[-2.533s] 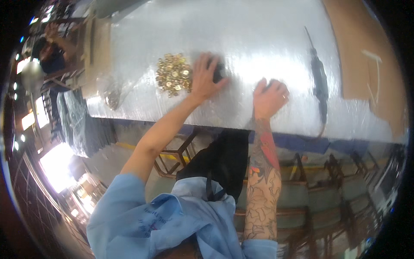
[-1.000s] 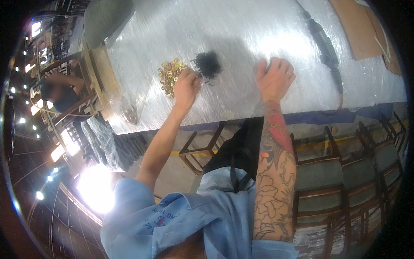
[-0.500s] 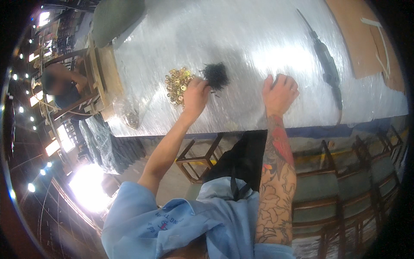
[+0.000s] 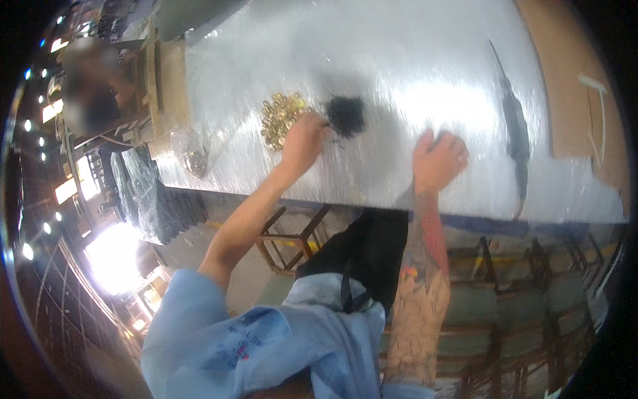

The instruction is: The person sorts small metal hardware pieces on a workbench, separating brass-colored fasteners from black screws into distinct piles. They repeatedly gather, separate, and reposition the items by hand, occasionally moving a power drill and other objects on the table.

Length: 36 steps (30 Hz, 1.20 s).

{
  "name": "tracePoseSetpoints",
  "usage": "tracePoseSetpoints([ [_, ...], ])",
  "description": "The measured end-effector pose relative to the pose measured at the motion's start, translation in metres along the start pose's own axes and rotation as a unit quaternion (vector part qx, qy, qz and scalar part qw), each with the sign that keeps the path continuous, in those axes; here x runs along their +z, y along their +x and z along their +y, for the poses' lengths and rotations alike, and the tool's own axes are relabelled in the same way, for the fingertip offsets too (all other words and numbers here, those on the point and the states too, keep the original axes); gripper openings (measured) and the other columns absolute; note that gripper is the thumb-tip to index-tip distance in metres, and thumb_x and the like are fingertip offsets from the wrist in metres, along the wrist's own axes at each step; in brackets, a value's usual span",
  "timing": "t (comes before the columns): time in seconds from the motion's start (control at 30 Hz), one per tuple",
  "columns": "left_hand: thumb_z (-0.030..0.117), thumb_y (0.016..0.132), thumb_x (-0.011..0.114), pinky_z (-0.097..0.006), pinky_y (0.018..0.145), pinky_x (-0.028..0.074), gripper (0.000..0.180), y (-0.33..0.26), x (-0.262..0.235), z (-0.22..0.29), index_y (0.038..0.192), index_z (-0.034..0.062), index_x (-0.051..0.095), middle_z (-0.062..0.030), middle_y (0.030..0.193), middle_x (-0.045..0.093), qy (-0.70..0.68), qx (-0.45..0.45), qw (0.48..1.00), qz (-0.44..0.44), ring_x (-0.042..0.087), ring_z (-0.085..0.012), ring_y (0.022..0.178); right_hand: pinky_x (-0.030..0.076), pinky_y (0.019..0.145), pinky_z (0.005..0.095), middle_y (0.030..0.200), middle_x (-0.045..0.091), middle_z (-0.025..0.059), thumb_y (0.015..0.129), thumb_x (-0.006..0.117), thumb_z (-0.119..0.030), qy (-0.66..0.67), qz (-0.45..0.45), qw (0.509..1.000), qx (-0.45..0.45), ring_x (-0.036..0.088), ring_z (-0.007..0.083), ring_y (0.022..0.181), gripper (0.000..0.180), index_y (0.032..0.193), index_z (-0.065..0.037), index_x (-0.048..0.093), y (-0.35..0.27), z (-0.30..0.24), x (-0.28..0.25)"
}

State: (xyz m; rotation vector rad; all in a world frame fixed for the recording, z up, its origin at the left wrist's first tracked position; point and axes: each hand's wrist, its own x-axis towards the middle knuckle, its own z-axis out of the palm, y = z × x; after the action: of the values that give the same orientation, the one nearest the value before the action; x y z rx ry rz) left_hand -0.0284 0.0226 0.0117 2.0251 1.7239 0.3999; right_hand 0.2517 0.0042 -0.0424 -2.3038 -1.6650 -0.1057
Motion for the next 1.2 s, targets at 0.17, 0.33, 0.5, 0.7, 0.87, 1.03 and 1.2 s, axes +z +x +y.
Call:
tracePoseSetpoints([
  [0.17, 0.008, 0.086, 0.071, -0.045, 0.078, 0.048, 0.014, 0.018, -0.001, 0.006, 0.098, 0.0014, 0.068, -0.0142, 0.094, 0.064, -0.055, 0.039, 0.997, 0.044, 0.061, -0.0342, 0.089, 0.043, 0.085, 0.0502, 0.104, 0.059, 0.0144, 0.093, 0.060, -0.041, 0.009, -0.027, 0.999, 0.021, 0.055, 0.0370, 0.102, 0.035, 0.099, -0.006, 0.062, 0.008, -0.002, 0.005],
  [0.33, 0.009, 0.084, 0.074, -0.044, 0.079, 0.048, 0.016, 0.028, 0.011, 0.006, 0.097, 0.0014, 0.068, -0.0123, 0.095, 0.065, -0.047, 0.061, 0.995, 0.065, 0.061, -0.0330, 0.089, 0.044, 0.085, 0.0498, 0.106, 0.060, 0.0150, 0.094, 0.061, -0.041, 0.002, -0.010, 1.000, 0.007, 0.055, 0.0364, 0.104, 0.036, 0.100, -0.006, 0.062, 0.006, -0.002, 0.011],
  [0.5, 0.013, 0.084, 0.076, -0.042, 0.077, 0.048, 0.024, 0.027, 0.015, 0.014, 0.104, 0.0037, 0.067, -0.0104, 0.097, 0.065, -0.045, 0.034, 0.994, 0.098, 0.062, -0.0295, 0.086, 0.044, 0.086, 0.0497, 0.106, 0.060, 0.0147, 0.093, 0.061, -0.041, 0.000, -0.017, 1.000, 0.011, 0.055, 0.0366, 0.106, 0.035, 0.101, -0.006, 0.062, 0.006, -0.001, 0.009],
  [0.7, 0.015, 0.084, 0.075, -0.040, 0.078, 0.050, 0.036, 0.000, 0.007, 0.030, 0.115, 0.0036, 0.063, -0.0125, 0.102, 0.064, -0.122, -0.134, 0.983, 0.031, 0.063, -0.0296, 0.087, 0.043, 0.088, 0.0503, 0.107, 0.060, 0.0139, 0.093, 0.061, -0.040, 0.001, -0.030, 0.999, 0.022, 0.055, 0.0368, 0.108, 0.035, 0.102, -0.007, 0.062, 0.006, -0.003, 0.006],
  [0.87, 0.017, 0.081, 0.077, -0.038, 0.073, 0.052, 0.041, -0.032, 0.030, 0.039, 0.116, -0.0001, 0.061, -0.0143, 0.101, 0.064, -0.034, -0.173, 0.983, 0.048, 0.064, -0.0275, 0.084, 0.043, 0.088, 0.0512, 0.108, 0.060, 0.0140, 0.094, 0.060, -0.040, 0.000, -0.027, 0.999, 0.024, 0.054, 0.0373, 0.108, 0.035, 0.102, -0.007, 0.062, 0.005, -0.002, 0.011],
  [1.03, 0.015, 0.080, 0.077, -0.038, 0.073, 0.052, 0.046, -0.032, 0.040, 0.035, 0.120, -0.0020, 0.061, -0.0159, 0.100, 0.065, -0.109, -0.245, 0.962, 0.056, 0.064, -0.0274, 0.081, 0.043, 0.087, 0.0510, 0.107, 0.060, 0.0142, 0.094, 0.060, -0.040, 0.011, -0.026, 0.999, 0.024, 0.054, 0.0376, 0.107, 0.035, 0.100, -0.006, 0.061, 0.006, -0.004, 0.009],
  [1.2, 0.009, 0.079, 0.077, -0.038, 0.069, 0.052, 0.045, -0.030, 0.047, 0.031, 0.121, -0.0012, 0.063, -0.0149, 0.090, 0.067, -0.128, -0.236, 0.959, 0.088, 0.065, -0.0270, 0.075, 0.041, 0.092, 0.0508, 0.109, 0.058, 0.0115, 0.096, 0.059, -0.042, 0.009, -0.048, 0.998, 0.030, 0.052, 0.0356, 0.108, 0.034, 0.103, -0.008, 0.061, 0.004, -0.002, 0.008],
])
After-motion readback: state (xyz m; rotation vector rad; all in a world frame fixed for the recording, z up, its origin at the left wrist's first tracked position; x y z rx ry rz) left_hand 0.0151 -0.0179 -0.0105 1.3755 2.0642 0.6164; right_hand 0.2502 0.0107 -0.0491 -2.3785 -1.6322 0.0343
